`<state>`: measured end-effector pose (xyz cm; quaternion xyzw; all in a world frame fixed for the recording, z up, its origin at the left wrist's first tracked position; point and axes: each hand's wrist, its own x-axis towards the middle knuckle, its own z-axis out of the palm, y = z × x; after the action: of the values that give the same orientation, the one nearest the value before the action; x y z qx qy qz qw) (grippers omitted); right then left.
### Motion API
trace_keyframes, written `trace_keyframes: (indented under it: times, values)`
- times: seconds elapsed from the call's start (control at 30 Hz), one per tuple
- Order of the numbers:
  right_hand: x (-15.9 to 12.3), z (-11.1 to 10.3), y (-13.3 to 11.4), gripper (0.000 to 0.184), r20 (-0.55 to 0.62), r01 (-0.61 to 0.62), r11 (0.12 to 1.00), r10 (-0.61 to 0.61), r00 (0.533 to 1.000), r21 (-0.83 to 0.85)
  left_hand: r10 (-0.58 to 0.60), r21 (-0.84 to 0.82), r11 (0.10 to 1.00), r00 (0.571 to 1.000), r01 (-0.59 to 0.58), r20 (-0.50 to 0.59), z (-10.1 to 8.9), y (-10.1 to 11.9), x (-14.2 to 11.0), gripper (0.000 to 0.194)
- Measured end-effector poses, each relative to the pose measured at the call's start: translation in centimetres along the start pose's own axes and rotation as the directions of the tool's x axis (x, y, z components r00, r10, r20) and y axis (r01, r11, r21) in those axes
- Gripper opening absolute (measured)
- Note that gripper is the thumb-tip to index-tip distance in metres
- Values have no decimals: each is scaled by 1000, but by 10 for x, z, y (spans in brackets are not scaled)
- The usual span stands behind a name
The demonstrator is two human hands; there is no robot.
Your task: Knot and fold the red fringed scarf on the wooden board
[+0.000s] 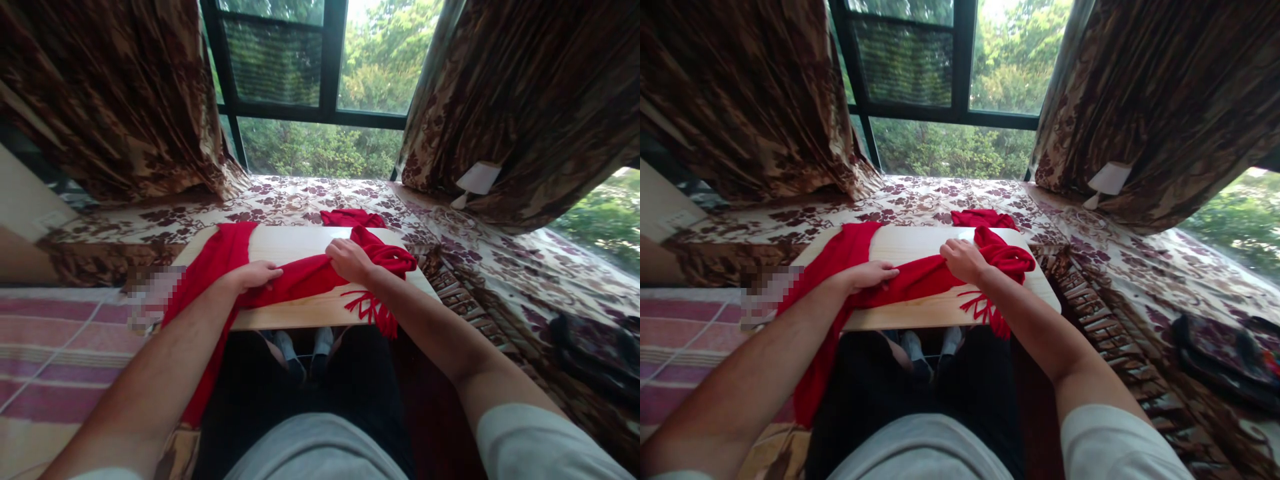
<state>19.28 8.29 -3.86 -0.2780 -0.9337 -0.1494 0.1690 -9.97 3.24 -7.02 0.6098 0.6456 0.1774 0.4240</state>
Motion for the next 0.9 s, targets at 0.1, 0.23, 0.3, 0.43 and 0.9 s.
trace_keyframes:
  times: [0.1, 0.23, 0.3, 0.43, 0.9]
  values:
    - [-13, -7, -1, 21, -54, 129, 991, -131, 990, -44, 6, -27, 1000, 1000, -5, 15, 0, -1, 1, 50]
    - [-34, -1, -5, 21, 74, 316, 948, -313, 947, -32, -20, -74, 997, 1000, 21, 9, 1, -1, 3, 51]
    - [-40, 4, -6, 19, 127, 339, 940, -334, 934, -20, -33, -80, 996, 999, 34, 7, 2, -1, 2, 49]
    - [-42, 6, -7, 23, 122, 266, 964, -262, 957, -12, -26, -65, 998, 1000, 25, -10, 3, 3, -2, 41]
    - [-11, 3, -15, 28, 173, -59, 912, -13, 985, 406, 125, -81, 989, 992, -123, 11, 1, 21, -6, 30]
